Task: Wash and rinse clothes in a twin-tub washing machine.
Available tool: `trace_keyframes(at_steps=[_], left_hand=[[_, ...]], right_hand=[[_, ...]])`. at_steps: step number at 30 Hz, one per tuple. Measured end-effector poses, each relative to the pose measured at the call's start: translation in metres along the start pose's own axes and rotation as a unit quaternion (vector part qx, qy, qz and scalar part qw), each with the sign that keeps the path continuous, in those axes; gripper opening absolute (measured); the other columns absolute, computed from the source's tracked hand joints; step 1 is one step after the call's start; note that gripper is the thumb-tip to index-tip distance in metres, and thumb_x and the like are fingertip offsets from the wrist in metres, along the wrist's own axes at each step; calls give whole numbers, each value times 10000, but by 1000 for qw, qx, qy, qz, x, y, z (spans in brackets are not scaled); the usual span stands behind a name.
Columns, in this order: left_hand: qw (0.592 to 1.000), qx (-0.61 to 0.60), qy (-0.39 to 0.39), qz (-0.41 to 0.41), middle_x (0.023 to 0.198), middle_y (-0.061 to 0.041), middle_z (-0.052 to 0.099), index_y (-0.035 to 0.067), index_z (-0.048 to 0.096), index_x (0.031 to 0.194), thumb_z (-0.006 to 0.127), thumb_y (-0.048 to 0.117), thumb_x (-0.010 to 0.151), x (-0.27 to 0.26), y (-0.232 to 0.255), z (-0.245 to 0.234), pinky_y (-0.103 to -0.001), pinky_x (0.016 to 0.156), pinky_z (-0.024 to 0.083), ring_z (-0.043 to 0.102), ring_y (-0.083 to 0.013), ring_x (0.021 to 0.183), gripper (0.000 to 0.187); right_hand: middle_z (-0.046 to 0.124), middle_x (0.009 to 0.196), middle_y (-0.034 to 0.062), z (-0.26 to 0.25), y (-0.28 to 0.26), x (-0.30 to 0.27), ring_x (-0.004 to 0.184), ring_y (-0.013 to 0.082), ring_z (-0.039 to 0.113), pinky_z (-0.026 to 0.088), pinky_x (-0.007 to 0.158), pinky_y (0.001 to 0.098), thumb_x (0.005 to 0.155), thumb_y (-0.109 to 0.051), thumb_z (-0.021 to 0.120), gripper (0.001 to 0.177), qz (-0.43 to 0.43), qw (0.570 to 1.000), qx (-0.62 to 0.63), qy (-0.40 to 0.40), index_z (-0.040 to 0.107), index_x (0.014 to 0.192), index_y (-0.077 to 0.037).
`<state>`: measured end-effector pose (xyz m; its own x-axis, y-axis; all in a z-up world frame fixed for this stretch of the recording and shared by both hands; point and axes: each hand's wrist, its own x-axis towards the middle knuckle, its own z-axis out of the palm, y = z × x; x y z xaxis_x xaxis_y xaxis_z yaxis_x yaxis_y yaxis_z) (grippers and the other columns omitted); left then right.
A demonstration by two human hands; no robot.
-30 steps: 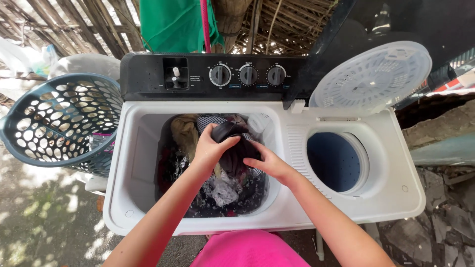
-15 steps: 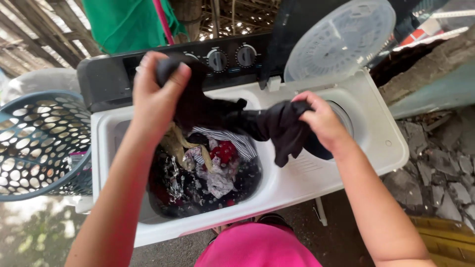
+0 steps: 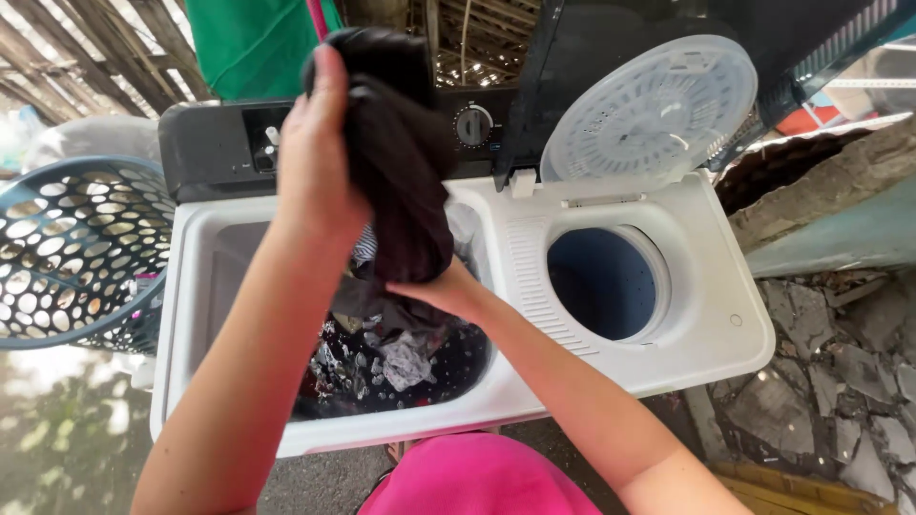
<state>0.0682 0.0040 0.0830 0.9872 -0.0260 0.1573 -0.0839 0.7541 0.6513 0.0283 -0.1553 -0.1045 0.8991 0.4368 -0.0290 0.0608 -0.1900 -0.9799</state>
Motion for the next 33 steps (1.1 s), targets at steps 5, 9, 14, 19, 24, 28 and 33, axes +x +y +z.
trace_keyframes(at_steps=[5, 9, 14, 19, 24, 28, 33], left_hand=[[986, 78, 149, -8, 1229, -82, 697, 79, 595, 1303, 573, 431, 1002, -12, 4, -160, -469, 982, 582, 690, -256, 1132, 464], [938, 62, 196, -278, 1333, -187, 605, -26, 500, 1350, 545, 638, 998, -74, -78, -286, -513, 1039, 511, 590, -335, 1212, 753], [849, 381, 93, -354, 1409, -168, 543, -18, 387, 1470, 717, 749, 645, -115, -137, -252, -469, 1054, 430, 517, -309, 1301, 1174], [653, 686, 118, -298, 1451, -283, 399, -82, 203, 1500, 982, 580, 481, -116, -121, -170, -481, 1136, 412, 428, -412, 1373, 1443], [551, 786, 178, 218, 1429, -470, 344, -181, 212, 1418, 995, 552, 375, -107, -114, -152, -522, 1016, 425, 417, -576, 1285, 1496], [746, 617, 198, 154, 1373, -285, 545, -3, 262, 1502, 927, 296, 688, -81, -98, -146, -430, 1026, 512, 611, -381, 1235, 1093], [750, 636, 149, 104, 1149, -123, 748, 115, 706, 1252, 807, 228, 903, -60, -104, -177, -357, 961, 559, 720, -223, 1063, 380]], right_hand=[[687, 1288, 89, -40, -14, 4, 1180, 166, 630, 490, 1044, 316, 766, -112, 835, 659, 16, 999, 22, 20, 575, 1359, 17], [722, 1192, 60, -54, -67, 15, 1108, 140, 650, 509, 1006, 297, 820, -16, 743, 496, -33, 999, 0, -6, 625, 1299, 31], [688, 1224, 55, -40, -73, 36, 1136, 136, 635, 512, 1015, 294, 863, 57, 682, 491, -31, 988, 145, -39, 585, 1343, 8], [667, 1241, 52, -39, -83, 32, 1147, 154, 635, 520, 1016, 309, 876, 83, 642, 512, -7, 955, 292, -42, 565, 1368, -37], [681, 1231, 147, -60, -60, 32, 1121, 255, 675, 533, 1023, 392, 913, -11, 616, 388, 12, 886, 461, -49, 591, 1295, 49], [682, 1247, 181, -73, -47, 23, 1138, 294, 683, 533, 1055, 426, 924, -99, 626, 381, 27, 845, 532, -45, 604, 1257, 85], [687, 1282, 152, -76, -30, 10, 1174, 293, 664, 515, 1061, 460, 972, -432, 590, 533, 102, 829, 542, 89, 635, 1298, -13]])
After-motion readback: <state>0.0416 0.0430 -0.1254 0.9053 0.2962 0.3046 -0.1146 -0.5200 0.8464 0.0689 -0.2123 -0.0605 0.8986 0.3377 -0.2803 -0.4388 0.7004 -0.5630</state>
